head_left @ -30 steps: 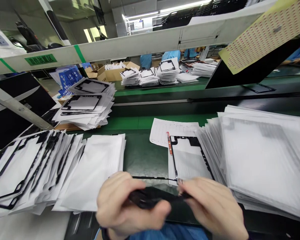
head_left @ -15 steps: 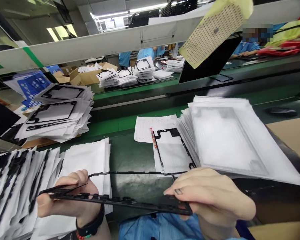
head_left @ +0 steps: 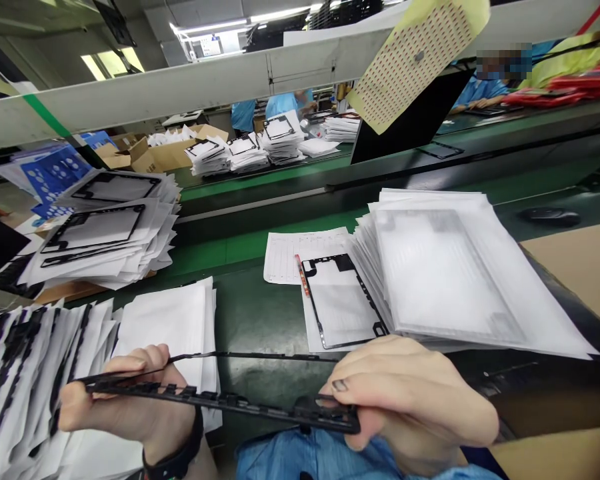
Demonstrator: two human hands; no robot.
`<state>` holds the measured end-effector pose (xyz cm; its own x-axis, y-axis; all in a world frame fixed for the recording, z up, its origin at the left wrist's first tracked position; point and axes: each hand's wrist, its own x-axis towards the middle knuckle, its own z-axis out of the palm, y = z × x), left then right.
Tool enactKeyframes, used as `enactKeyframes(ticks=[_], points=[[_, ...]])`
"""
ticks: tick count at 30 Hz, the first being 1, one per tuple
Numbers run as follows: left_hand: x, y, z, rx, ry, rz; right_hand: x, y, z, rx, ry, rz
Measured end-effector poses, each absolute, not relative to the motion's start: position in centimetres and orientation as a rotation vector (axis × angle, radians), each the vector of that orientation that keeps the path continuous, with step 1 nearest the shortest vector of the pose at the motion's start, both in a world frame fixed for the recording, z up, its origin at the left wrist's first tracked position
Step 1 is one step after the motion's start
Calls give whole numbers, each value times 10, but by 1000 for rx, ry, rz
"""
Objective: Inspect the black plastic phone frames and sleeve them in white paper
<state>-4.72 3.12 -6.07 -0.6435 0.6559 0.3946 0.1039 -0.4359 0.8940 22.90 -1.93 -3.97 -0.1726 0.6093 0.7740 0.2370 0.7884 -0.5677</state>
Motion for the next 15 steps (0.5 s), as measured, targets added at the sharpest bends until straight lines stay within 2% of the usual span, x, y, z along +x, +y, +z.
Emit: enactKeyframes(ticks=[7,9,12,15], points=[[-37,33,-61,1058,1549,2325,226,-11,-28,-608,-1852,480],[-32,37,-61,1110,1656,2381,226,-2,-27,-614,-1921,716],[-23,40,-61,1219,1776,2231,226,17,-35,-698,-1477,1296],[-13,39,-63,1327,1871,1960,228,37,-46,-698,-1051,1476]])
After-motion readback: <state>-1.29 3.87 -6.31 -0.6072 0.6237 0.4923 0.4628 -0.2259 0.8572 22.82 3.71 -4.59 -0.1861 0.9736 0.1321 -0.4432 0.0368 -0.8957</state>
